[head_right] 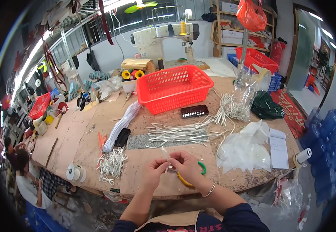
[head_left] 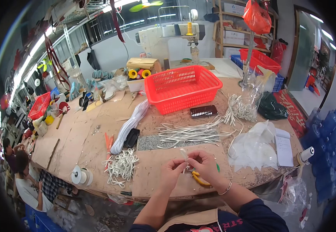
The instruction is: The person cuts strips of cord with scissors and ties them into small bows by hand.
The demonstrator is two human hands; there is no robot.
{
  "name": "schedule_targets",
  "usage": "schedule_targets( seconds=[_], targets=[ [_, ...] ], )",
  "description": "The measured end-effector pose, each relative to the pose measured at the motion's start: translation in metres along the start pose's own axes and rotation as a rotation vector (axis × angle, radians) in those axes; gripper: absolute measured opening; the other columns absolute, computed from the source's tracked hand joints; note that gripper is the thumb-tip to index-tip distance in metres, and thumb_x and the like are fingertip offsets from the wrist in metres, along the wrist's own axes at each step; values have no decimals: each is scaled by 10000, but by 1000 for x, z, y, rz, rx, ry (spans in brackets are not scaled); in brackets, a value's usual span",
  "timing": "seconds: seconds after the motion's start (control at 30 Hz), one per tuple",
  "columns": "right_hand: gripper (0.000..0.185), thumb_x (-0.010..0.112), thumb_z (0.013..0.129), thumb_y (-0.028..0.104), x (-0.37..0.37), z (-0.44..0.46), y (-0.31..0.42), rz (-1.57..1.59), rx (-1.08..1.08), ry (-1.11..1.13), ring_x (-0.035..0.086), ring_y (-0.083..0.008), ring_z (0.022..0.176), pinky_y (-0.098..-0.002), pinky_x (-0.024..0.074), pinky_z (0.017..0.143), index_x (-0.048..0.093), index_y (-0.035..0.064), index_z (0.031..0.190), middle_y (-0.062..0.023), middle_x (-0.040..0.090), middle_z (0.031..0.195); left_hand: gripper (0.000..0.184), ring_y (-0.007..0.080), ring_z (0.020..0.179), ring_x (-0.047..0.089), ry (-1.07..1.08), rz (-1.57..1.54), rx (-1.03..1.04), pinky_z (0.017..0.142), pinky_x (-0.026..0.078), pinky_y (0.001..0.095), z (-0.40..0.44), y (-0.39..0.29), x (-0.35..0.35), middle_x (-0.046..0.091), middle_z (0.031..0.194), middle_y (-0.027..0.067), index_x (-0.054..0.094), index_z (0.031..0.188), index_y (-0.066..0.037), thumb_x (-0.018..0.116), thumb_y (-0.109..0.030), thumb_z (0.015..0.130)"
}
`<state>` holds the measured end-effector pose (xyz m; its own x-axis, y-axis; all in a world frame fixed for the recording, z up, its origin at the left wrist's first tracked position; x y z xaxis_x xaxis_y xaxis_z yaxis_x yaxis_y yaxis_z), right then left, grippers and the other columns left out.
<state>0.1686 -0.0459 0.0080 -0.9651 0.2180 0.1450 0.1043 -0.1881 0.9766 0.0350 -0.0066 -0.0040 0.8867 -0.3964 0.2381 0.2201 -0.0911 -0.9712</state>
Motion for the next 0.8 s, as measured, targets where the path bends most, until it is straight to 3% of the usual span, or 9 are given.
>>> schedule_targets(
  seconds=[0.13,0.27,0.33,0.47,0.67,0.7,0.73,0.77,0.8],
  targets=[
    [134,601,796,31,0,-6,-2,70,73,71,553,-79,639,-196,458,542,539,-6,908,-36,581,765,138,87,647,519,6,-408,-159,602,432,213,0,-1,-2,593,803,34,579,951,6,567,-29,818],
    [182,613,790,42,-2,-7,-10,48,98,85,546,-79,625,-197,461,535,521,5,943,-25,562,765,135,93,673,525,65,-369,-116,619,436,216,2,6,-9,591,824,45,577,953,9,556,-37,828],
    [188,615,788,42,-1,-9,-12,55,121,93,546,-77,625,-196,461,533,518,6,945,-24,559,770,125,103,686,531,-76,-250,-47,631,439,220,2,7,-11,590,818,45,574,945,13,545,-46,838],
    [185,613,792,62,-1,-12,-13,75,159,98,540,-66,606,-195,457,522,547,5,955,-16,570,755,119,112,691,537,-94,-187,-36,643,444,229,2,11,-14,590,815,47,570,933,16,531,-58,848],
    [144,616,790,98,-30,-5,-8,-186,388,208,539,-54,588,-188,451,540,645,17,906,-6,609,715,110,124,744,569,-108,-573,-45,685,458,237,-1,7,-17,591,811,44,574,928,-14,536,-82,850],
    [133,624,780,88,-34,0,4,-289,257,185,542,-58,593,-193,445,540,651,14,888,-14,614,727,103,129,757,575,-57,-589,-92,697,461,246,-1,9,-20,593,805,41,576,924,-24,538,-81,847],
    [133,624,780,88,-38,6,9,-288,260,179,542,-58,593,-193,445,540,651,14,888,-14,614,727,96,133,770,582,-3,-603,-142,710,463,254,-1,12,-21,595,798,38,578,921,-33,540,-79,845],
    [127,630,765,85,-42,11,16,-339,98,196,557,-88,596,-215,450,544,653,24,875,-31,621,726,96,133,770,582,2,-602,-150,710,463,254,-1,15,-19,595,798,38,578,921,-33,540,-79,845],
    [123,635,750,82,-45,15,23,-390,-63,210,572,-117,598,-236,454,549,655,33,861,-48,627,724,98,126,759,580,51,-345,-123,708,461,254,0,19,-17,599,788,35,586,914,-28,548,-77,838]
  ],
)
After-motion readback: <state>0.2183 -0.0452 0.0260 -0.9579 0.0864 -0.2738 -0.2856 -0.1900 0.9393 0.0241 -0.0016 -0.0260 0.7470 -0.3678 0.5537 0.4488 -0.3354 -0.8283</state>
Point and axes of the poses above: each hand's wrist, its own z-axis towards the middle knuckle, its own x-axis out of the palm, y = z × x, the point moved 1 cm from there along z, towards the middle knuckle
